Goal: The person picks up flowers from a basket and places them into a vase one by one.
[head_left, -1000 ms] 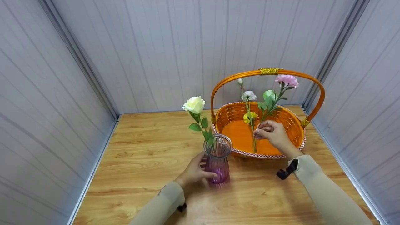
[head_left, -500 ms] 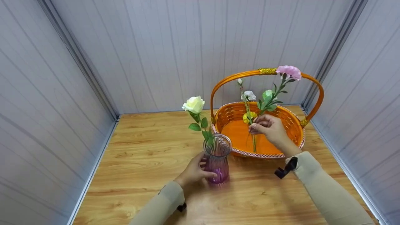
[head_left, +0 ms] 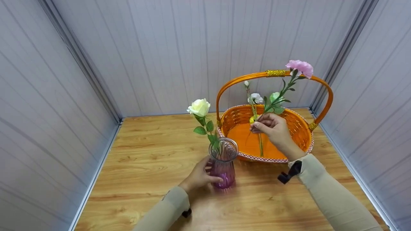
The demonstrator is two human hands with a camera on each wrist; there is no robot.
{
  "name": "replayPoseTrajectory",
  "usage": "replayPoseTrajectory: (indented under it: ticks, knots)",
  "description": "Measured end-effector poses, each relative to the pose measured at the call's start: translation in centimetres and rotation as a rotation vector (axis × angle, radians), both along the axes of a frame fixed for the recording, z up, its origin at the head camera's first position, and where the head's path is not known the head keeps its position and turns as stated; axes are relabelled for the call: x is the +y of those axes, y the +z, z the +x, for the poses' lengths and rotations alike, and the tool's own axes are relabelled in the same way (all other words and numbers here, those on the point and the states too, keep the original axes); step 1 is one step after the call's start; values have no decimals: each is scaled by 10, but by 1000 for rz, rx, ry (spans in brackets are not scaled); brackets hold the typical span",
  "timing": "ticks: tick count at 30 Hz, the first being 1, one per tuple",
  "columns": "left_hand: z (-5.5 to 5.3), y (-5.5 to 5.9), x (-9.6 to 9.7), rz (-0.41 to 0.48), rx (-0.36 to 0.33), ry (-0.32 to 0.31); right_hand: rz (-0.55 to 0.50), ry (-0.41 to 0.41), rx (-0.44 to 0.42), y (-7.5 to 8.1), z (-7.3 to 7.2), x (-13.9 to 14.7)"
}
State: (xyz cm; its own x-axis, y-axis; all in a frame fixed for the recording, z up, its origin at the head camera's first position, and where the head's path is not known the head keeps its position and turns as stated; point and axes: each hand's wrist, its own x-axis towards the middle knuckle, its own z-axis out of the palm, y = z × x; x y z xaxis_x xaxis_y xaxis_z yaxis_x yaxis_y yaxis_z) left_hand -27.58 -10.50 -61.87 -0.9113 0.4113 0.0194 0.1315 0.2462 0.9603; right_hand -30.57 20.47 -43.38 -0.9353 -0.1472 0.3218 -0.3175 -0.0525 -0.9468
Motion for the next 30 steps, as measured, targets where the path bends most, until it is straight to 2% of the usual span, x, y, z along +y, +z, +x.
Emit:
replayPoseTrajectory:
  ticks: [5, 12, 22, 30]
  knots:
    - [0, 1, 0, 4, 16, -4, -21, 7, 13, 4, 2, -9]
    - [0, 0, 0, 3, 19, -7, -40, 68, 29, 3, 5, -22]
    - [0, 0, 0, 4, 16, -11, 24, 147, 40, -4, 5, -36]
    - [-1, -1, 0, 8, 13, -10, 128, 225, 32, -10, 5, -41]
